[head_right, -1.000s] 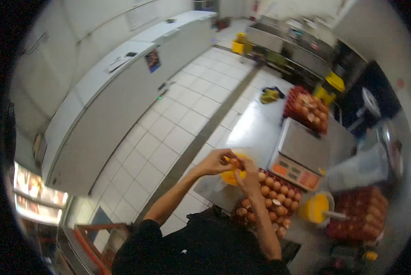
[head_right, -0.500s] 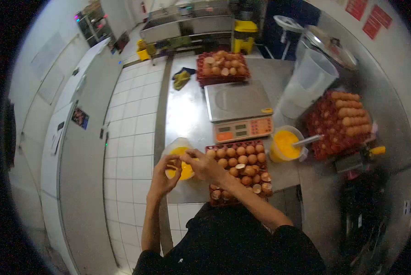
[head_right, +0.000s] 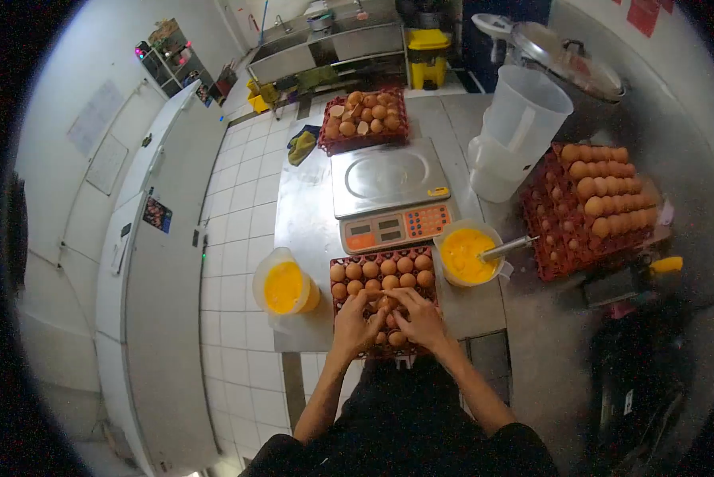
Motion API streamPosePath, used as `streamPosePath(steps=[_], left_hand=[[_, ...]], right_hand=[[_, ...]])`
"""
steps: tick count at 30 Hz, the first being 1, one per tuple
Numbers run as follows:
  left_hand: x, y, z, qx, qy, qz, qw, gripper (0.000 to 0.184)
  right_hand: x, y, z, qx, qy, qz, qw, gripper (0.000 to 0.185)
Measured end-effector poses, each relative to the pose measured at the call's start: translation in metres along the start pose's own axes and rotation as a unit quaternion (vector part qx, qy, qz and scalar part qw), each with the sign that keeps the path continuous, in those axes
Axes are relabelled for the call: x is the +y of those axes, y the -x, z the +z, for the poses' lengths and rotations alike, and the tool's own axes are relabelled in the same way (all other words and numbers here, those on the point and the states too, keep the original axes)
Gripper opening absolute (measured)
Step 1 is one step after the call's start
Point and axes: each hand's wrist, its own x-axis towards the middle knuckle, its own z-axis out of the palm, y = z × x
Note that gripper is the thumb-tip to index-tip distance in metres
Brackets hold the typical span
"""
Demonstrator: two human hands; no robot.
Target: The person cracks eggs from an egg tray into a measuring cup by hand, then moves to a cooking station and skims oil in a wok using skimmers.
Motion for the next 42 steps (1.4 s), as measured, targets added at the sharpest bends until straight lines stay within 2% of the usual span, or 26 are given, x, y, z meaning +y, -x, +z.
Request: streamPosePath(steps=[2,4,5,7,10,14,16,18,19,20,21,23,24,26,27,28,30,31,32,33,35,36,37,38,40,42], left_hand=[[0.005,0.007,0.001,-0.004,-0.034,-0.026,0.999,0.033],[-0.005,0.02,0.009,0.027,0.079,-0.092,0.992,0.03],[-0.01,0.029,0.012,0.035,0.07,-0.103,0.992,0.03],[-0.015,0.048,0.017,0.124,0.171,-0.119,0.97,0.03],[-0.023,0.061,0.013,0.184,0.176,-0.151,0.955,0.027],[-0.066,0.048,0.013,0.235,0.102,-0.16,0.953,0.03],[-0.117,0.05,0.028,0.174,0.033,-0.078,0.981,0.037],[-0.116,0.059,0.025,0.172,0.045,-0.109,0.978,0.038],[-0.119,0.067,0.028,0.23,0.029,-0.104,0.967,0.037],[-0.123,0.078,0.028,0.28,0.013,-0.097,0.955,0.037],[-0.118,0.095,0.014,0.315,0.007,-0.113,0.942,0.037],[-0.099,0.138,0.0,0.271,0.143,-0.246,0.919,0.036],[-0.12,0.166,0.011,0.27,0.183,-0.277,0.904,0.036],[-0.164,0.236,0.046,0.281,0.258,-0.347,0.857,0.036],[-0.204,0.285,0.08,0.268,0.148,-0.391,0.868,0.035],[-0.22,0.335,0.094,0.257,0.121,-0.452,0.846,0.035],[-0.262,0.453,0.15,0.311,0.049,-0.479,0.819,0.038],[-0.266,0.517,0.182,0.332,0.056,-0.511,0.791,0.031],[-0.278,0.577,0.21,0.25,0.11,-0.709,0.65,0.029],[-0.26,0.617,0.212,0.232,0.168,-0.784,0.551,0.03],[-0.222,0.67,0.205,0.286,0.311,-0.83,0.365,0.03],[-0.207,0.688,0.204,0.314,0.351,-0.832,0.295,0.031],[-0.196,0.702,0.205,0.333,0.37,-0.828,0.257,0.031],[-0.188,0.716,0.202,0.318,0.341,-0.831,0.303,0.033],[-0.18,0.746,0.211,0.405,0.359,-0.802,0.254,0.033],[-0.2,0.754,0.182,0.33,0.394,-0.82,0.251,0.032]], right_hand=[[0.012,0.001,0.01,-0.036,-0.056,0.028,0.997,0.045],[0.022,0.003,0.032,0.008,-0.076,-0.051,0.996,0.044],[0.023,0.006,0.041,-0.002,-0.086,-0.057,0.995,0.044],[0.015,0.007,0.056,-0.035,-0.148,-0.011,0.988,0.045],[0.002,-0.005,0.077,-0.022,-0.143,-0.068,0.987,0.044],[-0.002,-0.042,0.095,-0.076,-0.114,-0.093,0.986,0.042],[0.006,-0.051,0.106,-0.125,-0.045,-0.063,0.989,0.037],[0.008,-0.061,0.115,-0.114,-0.012,-0.112,0.987,0.034],[0.003,-0.063,0.119,-0.078,-0.007,-0.15,0.986,0.032],[-0.014,-0.062,0.116,-0.1,-0.012,-0.107,0.989,0.029],[-0.031,-0.061,0.11,-0.115,-0.006,-0.054,0.992,0.026],[-0.059,-0.051,0.12,-0.138,-0.026,-0.08,0.987,0.024],[-0.072,-0.042,0.128,-0.137,-0.053,-0.081,0.986,0.021],[-0.103,-0.025,0.156,-0.128,-0.055,-0.186,0.973,0.019],[-0.128,-0.013,0.163,-0.217,-0.095,-0.14,0.961,0.019],[-0.151,-0.001,0.172,-0.295,-0.141,-0.085,0.941,0.019],[-0.148,0.022,0.219,-0.405,-0.113,-0.121,0.899,0.028],[-0.147,0.032,0.241,-0.392,-0.111,-0.113,0.906,0.028],[-0.148,0.045,0.264,-0.448,-0.023,-0.198,0.872,0.032],[-0.145,0.061,0.292,-0.504,0.062,-0.287,0.812,0.037],[-0.106,0.091,0.353,-0.568,0.117,-0.328,0.746,0.044],[-0.106,0.097,0.372,-0.613,0.126,-0.304,0.718,0.048],[-0.11,0.093,0.394,-0.656,0.139,-0.288,0.684,0.052],[-0.114,0.091,0.416,-0.645,0.14,-0.277,0.698,0.052],[-0.134,0.081,0.451,-0.613,0.15,-0.274,0.725,0.051],[-0.188,0.075,0.474,-0.614,0.151,-0.269,0.727,0.048]])
